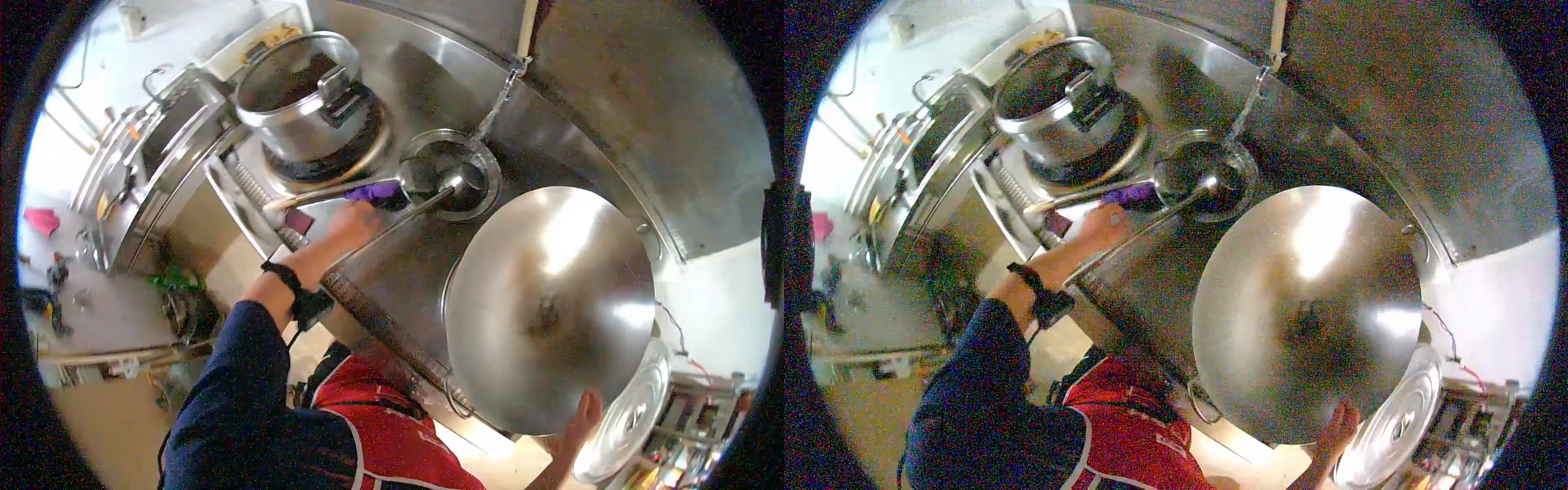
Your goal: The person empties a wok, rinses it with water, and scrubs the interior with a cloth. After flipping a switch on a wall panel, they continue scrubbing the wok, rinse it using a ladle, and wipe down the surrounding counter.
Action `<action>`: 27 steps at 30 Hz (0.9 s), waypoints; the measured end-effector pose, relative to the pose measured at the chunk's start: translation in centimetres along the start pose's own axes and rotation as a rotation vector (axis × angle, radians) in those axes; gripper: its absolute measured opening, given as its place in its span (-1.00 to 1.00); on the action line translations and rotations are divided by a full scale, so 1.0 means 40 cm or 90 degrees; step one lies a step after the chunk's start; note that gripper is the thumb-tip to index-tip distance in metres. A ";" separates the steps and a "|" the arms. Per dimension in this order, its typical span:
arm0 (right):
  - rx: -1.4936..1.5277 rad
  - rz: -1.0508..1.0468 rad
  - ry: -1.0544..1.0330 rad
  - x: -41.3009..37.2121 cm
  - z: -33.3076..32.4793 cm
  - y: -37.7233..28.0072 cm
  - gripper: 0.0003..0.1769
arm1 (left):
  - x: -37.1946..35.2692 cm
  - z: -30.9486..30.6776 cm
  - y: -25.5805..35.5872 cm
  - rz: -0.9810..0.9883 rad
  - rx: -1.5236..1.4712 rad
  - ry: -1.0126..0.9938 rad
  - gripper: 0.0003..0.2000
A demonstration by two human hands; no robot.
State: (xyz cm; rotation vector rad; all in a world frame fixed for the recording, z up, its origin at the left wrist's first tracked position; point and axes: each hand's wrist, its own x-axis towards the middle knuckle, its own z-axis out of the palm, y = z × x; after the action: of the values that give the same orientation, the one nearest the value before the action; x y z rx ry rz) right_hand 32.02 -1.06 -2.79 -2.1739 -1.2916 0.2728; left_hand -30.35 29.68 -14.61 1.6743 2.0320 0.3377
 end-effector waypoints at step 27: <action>-0.164 0.331 -0.063 -0.488 0.229 -0.619 -0.78 | 0.577 0.035 -0.025 0.165 0.121 -0.187 -0.51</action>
State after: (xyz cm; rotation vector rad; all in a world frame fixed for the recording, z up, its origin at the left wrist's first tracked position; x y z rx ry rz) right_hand -0.19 -5.39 1.90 -2.7295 -0.8214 0.4410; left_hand -33.60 51.66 -21.08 1.9786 1.6793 -0.0200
